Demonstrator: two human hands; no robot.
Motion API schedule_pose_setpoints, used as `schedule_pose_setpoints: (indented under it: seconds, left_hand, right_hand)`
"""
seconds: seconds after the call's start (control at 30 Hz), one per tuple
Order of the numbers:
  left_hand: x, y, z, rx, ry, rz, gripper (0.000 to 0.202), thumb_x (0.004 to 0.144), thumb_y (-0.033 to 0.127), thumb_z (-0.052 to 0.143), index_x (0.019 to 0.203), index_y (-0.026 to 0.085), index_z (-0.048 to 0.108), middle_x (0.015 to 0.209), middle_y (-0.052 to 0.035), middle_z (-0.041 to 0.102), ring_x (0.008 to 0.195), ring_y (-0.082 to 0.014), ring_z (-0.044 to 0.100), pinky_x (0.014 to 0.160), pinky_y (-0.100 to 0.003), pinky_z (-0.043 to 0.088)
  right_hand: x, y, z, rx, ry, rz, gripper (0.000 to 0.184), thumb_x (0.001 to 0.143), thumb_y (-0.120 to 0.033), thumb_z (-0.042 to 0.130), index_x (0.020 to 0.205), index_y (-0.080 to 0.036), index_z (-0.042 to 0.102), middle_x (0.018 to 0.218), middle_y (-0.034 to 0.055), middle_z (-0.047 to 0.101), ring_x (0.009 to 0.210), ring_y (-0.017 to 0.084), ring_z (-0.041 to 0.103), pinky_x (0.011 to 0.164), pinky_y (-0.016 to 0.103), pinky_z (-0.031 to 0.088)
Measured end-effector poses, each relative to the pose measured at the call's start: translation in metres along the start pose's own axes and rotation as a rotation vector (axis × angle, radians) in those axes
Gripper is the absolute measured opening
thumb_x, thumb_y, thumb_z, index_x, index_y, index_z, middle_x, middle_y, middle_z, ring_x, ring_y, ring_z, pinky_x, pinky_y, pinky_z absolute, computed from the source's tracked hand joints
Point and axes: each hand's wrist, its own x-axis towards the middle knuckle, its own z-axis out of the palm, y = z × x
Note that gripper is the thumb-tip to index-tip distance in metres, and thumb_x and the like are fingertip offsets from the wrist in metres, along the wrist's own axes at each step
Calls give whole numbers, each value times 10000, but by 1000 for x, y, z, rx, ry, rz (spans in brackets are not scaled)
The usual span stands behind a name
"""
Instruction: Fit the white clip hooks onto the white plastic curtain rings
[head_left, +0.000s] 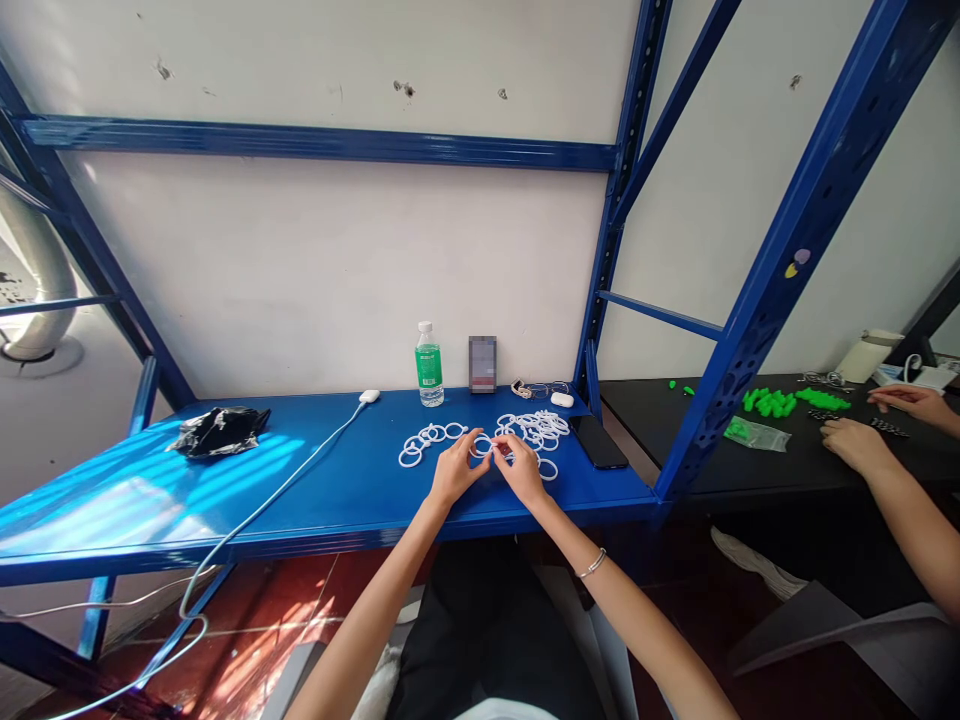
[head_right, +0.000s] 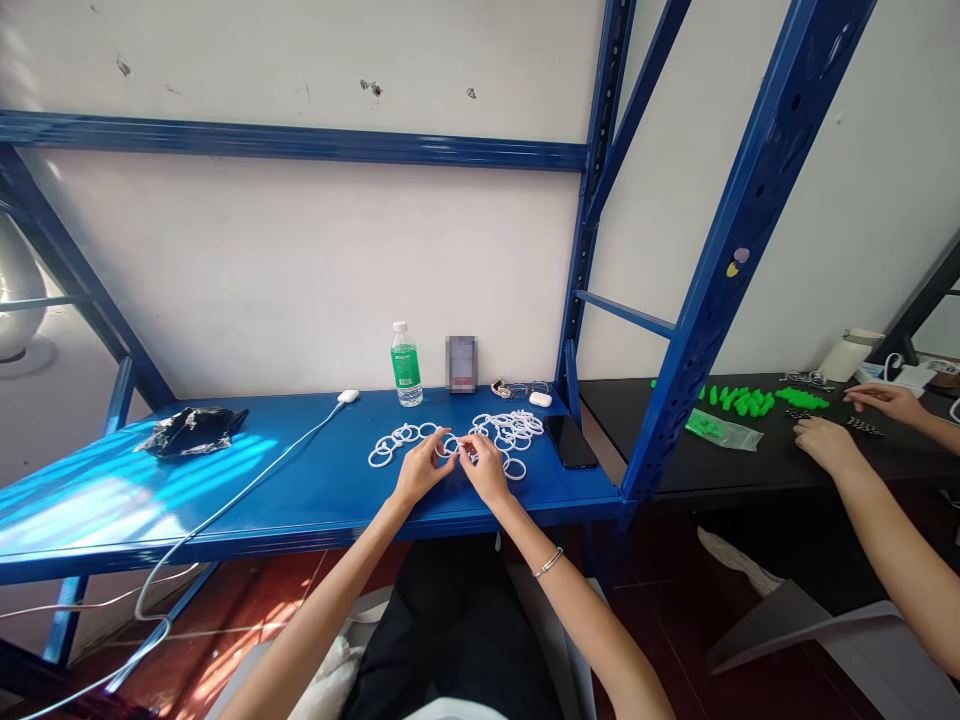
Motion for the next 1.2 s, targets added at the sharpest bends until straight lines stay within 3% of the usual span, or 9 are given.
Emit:
schedule_pose_setpoints:
  seconds: [0.37,0.63,1.2]
  left_hand:
    - [0,1,1,-122,15,-49,682,851,388,560,1438,231,251,868,13,588,611,-101,574,539,-186,449]
    - [0,0,-1,-152,2,-64,575,864,425,545,1358,209,344,881,1,586,640,-109,580,544,-195,451]
    - [0,-3,0,-134,4,-34,521,880,368,545,1359,224,404,915,-9,612,630,-99,555,576,-200,469]
  right_hand:
    - [1,-3,-1,-22,27,-25,168,931,-268,477,920,-209,633,823,65,654,735,202,647,680,320,537]
    - [1,-5,-2,-38,42,-38,220,958,-318,457,932,-211,647,833,74,657,739,206,640,674,328,537]
    - [0,-3,-1,-36,56,-75,154,946,-239,490,929,-195,636,833,65,654,732,188,631,669,303,524]
